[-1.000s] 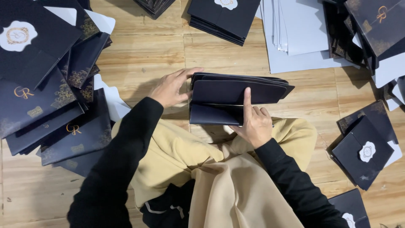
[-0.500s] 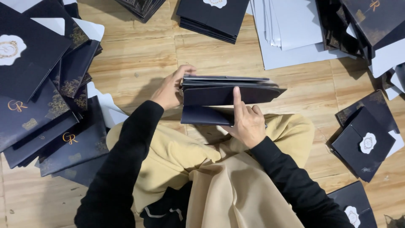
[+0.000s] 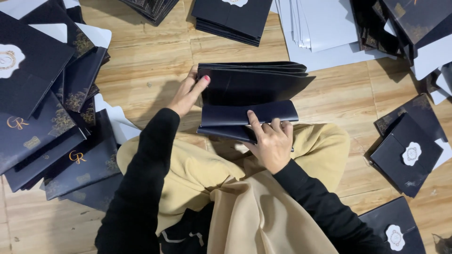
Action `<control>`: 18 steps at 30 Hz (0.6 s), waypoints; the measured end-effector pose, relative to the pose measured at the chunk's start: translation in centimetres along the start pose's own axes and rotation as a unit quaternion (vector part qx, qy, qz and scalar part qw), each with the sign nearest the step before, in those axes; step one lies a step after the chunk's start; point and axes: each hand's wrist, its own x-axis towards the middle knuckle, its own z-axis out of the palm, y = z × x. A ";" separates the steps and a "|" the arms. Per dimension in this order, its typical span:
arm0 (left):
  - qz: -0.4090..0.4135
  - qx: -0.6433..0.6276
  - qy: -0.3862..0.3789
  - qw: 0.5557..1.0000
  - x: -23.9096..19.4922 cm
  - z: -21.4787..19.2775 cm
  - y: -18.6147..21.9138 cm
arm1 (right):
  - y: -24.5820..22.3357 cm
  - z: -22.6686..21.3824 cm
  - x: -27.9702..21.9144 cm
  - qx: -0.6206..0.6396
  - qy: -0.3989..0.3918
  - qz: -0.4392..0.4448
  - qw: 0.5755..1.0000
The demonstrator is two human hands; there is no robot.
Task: The person sits on the floor and assembles black invitation cards by inserting white inner sheets into the dark covers. They handle the cards by hand, opening the covers, placing the inserts, and stacking the finished items.
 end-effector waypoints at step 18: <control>-0.019 -0.022 0.046 0.999 0.6 2.1 -2.2 | 2.1 -0.3 2.6 0.125 -0.020 -0.055 0.990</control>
